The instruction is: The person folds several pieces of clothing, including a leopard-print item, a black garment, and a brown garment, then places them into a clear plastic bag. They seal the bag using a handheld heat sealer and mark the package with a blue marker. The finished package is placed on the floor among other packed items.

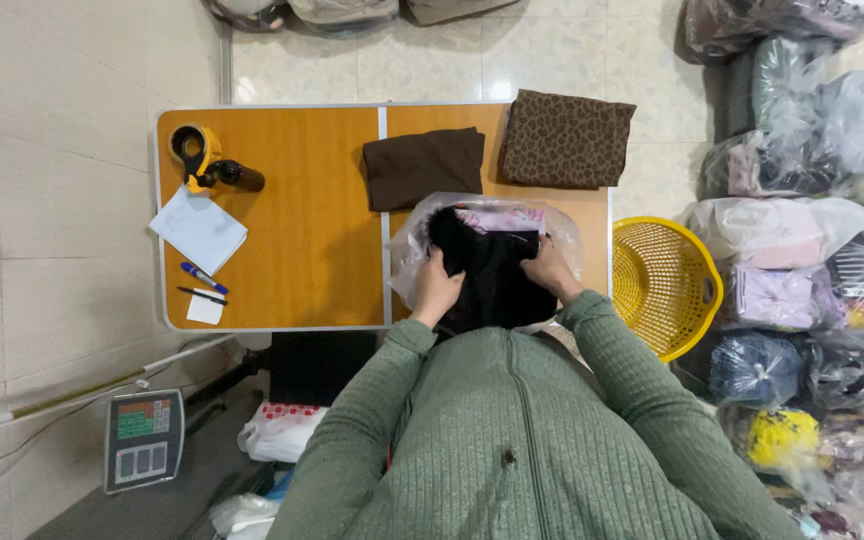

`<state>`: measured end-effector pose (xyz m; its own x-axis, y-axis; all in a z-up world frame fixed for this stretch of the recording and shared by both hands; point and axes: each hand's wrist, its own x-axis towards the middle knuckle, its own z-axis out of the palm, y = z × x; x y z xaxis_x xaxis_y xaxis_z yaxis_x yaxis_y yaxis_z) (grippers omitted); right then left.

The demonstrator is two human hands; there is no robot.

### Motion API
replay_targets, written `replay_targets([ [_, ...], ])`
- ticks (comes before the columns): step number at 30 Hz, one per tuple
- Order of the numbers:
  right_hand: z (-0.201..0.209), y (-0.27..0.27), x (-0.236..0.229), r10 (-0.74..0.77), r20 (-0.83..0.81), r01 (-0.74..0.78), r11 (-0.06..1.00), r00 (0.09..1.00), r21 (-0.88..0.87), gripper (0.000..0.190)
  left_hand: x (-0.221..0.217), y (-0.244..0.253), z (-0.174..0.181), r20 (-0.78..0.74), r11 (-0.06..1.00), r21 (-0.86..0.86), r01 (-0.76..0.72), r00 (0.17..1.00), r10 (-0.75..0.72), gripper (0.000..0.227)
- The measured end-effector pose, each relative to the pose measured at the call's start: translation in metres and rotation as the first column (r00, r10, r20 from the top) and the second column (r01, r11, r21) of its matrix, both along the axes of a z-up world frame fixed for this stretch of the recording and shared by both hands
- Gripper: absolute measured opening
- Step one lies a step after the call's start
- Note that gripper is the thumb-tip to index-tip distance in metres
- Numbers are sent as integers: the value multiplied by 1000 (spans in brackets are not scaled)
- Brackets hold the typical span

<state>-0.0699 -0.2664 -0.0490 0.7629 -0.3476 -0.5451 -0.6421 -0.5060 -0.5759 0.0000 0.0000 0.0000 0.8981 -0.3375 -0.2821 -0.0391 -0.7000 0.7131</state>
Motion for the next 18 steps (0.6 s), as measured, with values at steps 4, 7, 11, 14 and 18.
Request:
replay_targets([
  [4,22,19,22,-32,-152,13,992,988,-124,71,7,-10,7,-168,986,6,-168,971,167,69],
  [7,25,17,37,-48,-97,35,991,994,-131,66,22,-18,-9,-162,980,-9,-201,967,197,73],
  [11,18,-1,39,36,-48,-47,963,998,-264,74,43,-18,-46,-183,981,35,-189,964,192,84],
  [14,14,-6,30,67,-168,-110,958,984,-264,94,47,-11,-66,-180,989,59,-138,973,147,82],
  [18,17,3,-1,53,-268,-100,982,962,-163,109,39,-5,-75,-212,991,95,-97,970,116,81],
])
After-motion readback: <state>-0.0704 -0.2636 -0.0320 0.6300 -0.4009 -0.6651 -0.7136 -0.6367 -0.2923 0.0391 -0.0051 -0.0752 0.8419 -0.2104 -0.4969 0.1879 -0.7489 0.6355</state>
